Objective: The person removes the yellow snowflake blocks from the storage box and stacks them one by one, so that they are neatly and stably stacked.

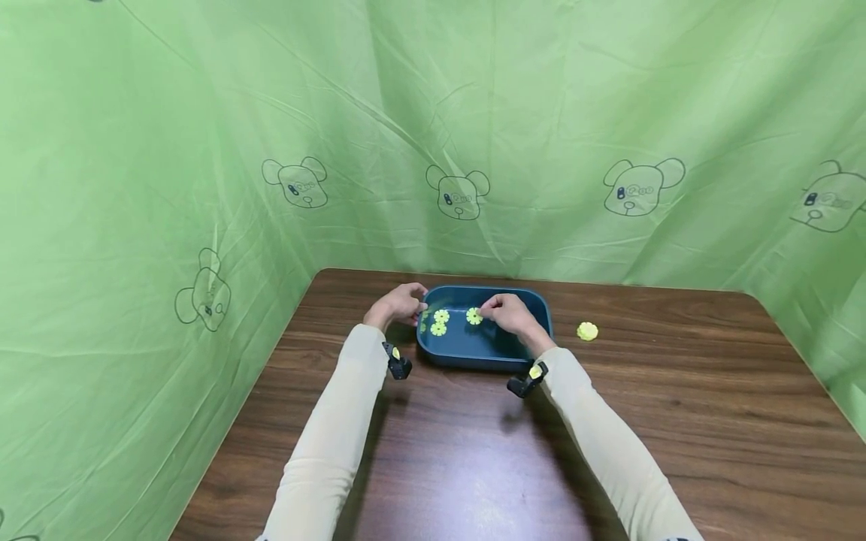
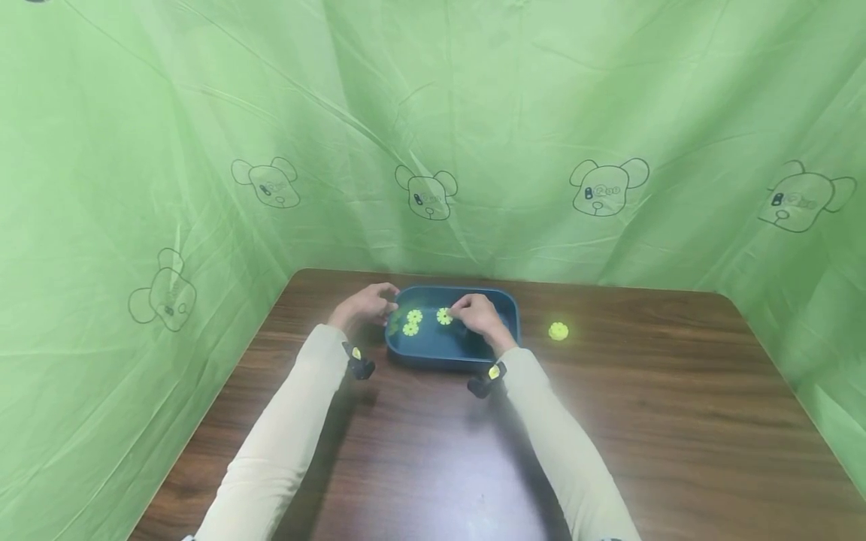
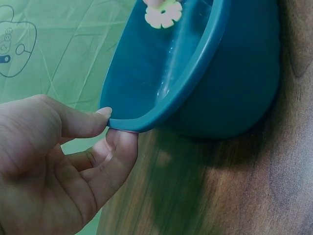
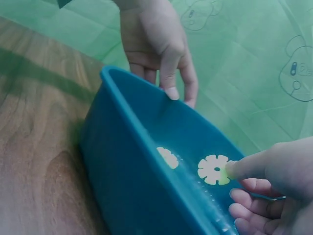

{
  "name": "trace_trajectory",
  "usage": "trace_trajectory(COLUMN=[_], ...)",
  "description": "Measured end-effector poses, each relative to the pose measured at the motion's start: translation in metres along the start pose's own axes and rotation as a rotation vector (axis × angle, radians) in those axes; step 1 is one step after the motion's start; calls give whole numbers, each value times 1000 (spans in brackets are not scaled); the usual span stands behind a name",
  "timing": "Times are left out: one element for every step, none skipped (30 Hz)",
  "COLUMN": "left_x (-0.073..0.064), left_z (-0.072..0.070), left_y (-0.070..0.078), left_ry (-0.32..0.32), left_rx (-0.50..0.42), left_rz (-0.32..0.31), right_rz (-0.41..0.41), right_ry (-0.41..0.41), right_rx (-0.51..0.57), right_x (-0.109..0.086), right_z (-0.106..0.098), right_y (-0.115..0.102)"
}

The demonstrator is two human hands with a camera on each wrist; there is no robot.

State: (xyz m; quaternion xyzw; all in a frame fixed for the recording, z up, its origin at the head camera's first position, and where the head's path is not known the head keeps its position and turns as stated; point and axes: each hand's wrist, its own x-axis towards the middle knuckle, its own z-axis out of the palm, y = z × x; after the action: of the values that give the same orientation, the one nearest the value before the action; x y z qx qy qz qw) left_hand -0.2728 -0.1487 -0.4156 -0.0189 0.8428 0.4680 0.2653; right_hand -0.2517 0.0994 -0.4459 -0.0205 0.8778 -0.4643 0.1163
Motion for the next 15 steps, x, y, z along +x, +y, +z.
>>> trace_trajectory(left_x=[0, -1, -1, -1, -1, -1, -1, -1, -1, -1, -1, -1, -1, -1, -1], left_z=[0, 0, 0, 0, 0, 0, 0, 0, 0, 0, 0, 0, 0, 1, 1], left_y=[0, 1, 1, 1, 1, 1, 1, 1, 1, 1, 1, 1, 1, 1, 1], left_ry=[0, -1, -2, -3, -3, -4, -5, -5, -2, 0, -1, -2, -2, -1, -2], left_rx=[0, -1, 0, 4, 8, 8, 7, 10, 11, 11, 11, 11, 15, 16, 16], left_rz=[0, 1, 0, 1, 1, 1, 1, 1, 0, 0, 0, 1, 4, 6, 9], right_rz=[5, 7, 7, 8, 7, 6, 5, 5, 4, 4, 2, 0, -3, -9, -14], right_ry=[-2, -3, -3, -2, -4, -4, -4, -5, -6, -5, -4, -1, 4, 12, 22], right_rx=[5, 9, 11, 13, 15, 15, 18, 26, 33, 39, 46, 51, 55, 57, 59], right_x=[-1, -3, -3, -4, -5, -5, -6, -6, -7, -7, -8, -10, -11, -12, -13], right_z=[-2, -5, -7, -9, -12, -14, -16, -18, -20, -22, -24, -26, -29, -31, -34], right_y=[-1, -2, -2, -2, -3, -3, -4, -3, -3, -3, -3, -3, -3, -3, -4])
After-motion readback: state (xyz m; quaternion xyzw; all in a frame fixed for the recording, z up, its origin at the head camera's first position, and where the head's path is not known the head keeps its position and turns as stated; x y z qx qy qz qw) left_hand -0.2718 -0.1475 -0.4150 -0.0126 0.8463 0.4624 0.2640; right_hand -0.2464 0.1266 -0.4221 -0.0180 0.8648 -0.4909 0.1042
